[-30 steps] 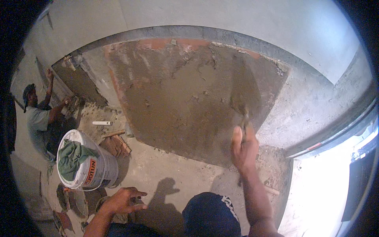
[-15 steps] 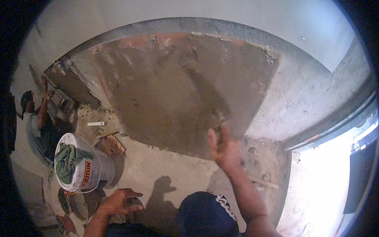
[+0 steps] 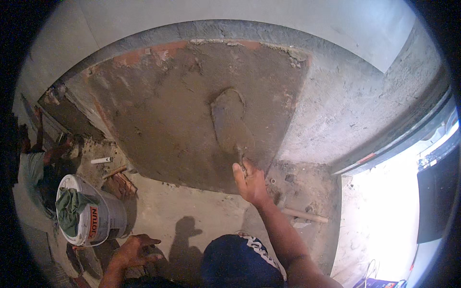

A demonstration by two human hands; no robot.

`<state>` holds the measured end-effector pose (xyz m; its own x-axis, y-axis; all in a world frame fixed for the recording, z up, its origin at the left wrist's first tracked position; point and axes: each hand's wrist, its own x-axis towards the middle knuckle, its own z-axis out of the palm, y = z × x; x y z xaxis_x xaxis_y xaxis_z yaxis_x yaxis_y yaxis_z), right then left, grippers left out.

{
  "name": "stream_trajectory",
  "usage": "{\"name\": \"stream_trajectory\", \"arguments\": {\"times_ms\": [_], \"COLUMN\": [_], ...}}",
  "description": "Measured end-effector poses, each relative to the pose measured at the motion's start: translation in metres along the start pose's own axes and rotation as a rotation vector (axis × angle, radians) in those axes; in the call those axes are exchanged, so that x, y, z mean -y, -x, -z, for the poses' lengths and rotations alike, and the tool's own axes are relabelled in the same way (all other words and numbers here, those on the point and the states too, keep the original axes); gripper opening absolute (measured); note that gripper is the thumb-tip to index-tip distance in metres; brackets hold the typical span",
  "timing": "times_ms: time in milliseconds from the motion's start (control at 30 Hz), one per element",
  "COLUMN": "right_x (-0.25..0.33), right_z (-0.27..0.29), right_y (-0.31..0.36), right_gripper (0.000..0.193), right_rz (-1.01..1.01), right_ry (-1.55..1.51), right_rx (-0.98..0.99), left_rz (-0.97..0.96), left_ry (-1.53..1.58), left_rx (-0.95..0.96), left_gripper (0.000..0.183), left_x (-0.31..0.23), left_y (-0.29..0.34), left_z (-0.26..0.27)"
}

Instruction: The person scoops cement from a bucket using a trowel and applies it to a wall section, smoothing the surface. They repeatedly transfer material from the bucket to the wall, working on a specific area while other workers are present in the background.

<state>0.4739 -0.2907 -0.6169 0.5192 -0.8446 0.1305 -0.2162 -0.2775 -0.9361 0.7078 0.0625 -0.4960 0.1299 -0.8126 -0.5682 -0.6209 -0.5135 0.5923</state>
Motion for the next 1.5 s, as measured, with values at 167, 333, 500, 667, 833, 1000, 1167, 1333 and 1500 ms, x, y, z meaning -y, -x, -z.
{"name": "stream_trajectory", "arguments": {"times_ms": [167, 333, 500, 667, 833, 1000, 1167, 1333, 1500], "right_x": [-0.013, 0.057, 0.095, 0.077, 0.024, -0.042, -0.049, 0.067, 0.053], "right_z": [0.023, 0.051, 0.042, -0.002, -0.028, -0.029, 0.023, 0.046, -0.002], "right_y": [0.058, 0.062, -0.009, -0.011, 0.02, 0.058, 0.092, 0.006, -0.025], "right_gripper": [0.029, 0.029, 0.041, 0.036, 0.044, 0.042, 0.04, 0.039, 0.047], "right_rz": [0.012, -0.048, 0.152, 0.162, 0.014, -0.078, 0.367, -0.012, 0.228], "right_ry": [0.3, 0.026, 0.129, 0.241, 0.668, 0.912, 0.75, 0.433, 0.429], "right_rx": [0.149, 0.072, -0.101, 0.092, 0.207, 0.28, 0.213, -0.012, -0.074], "left_rz": [-0.049, -0.05, -0.109, -0.099, -0.102, -0.105, -0.024, -0.079, -0.116], "left_ry": [-0.023, -0.073, -0.052, -0.055, -0.06, -0.054, -0.049, -0.069, -0.059], "left_rx": [-0.046, -0.041, -0.081, -0.085, -0.085, -0.082, -0.116, -0.154, -0.14], "left_gripper": [0.06, 0.057, 0.058, 0.058, 0.06, 0.059, 0.058, 0.057, 0.058], "left_x": [0.007, -0.008, -0.01, -0.008, -0.01, -0.018, -0.036, -0.026, -0.032], "left_y": [0.009, 0.02, 0.02, 0.028, 0.045, 0.068, 0.099, 0.113, 0.104], "left_z": [-0.002, 0.003, 0.002, -0.001, 0.0, 0.0, 0.006, 0.0, 0.001]}}
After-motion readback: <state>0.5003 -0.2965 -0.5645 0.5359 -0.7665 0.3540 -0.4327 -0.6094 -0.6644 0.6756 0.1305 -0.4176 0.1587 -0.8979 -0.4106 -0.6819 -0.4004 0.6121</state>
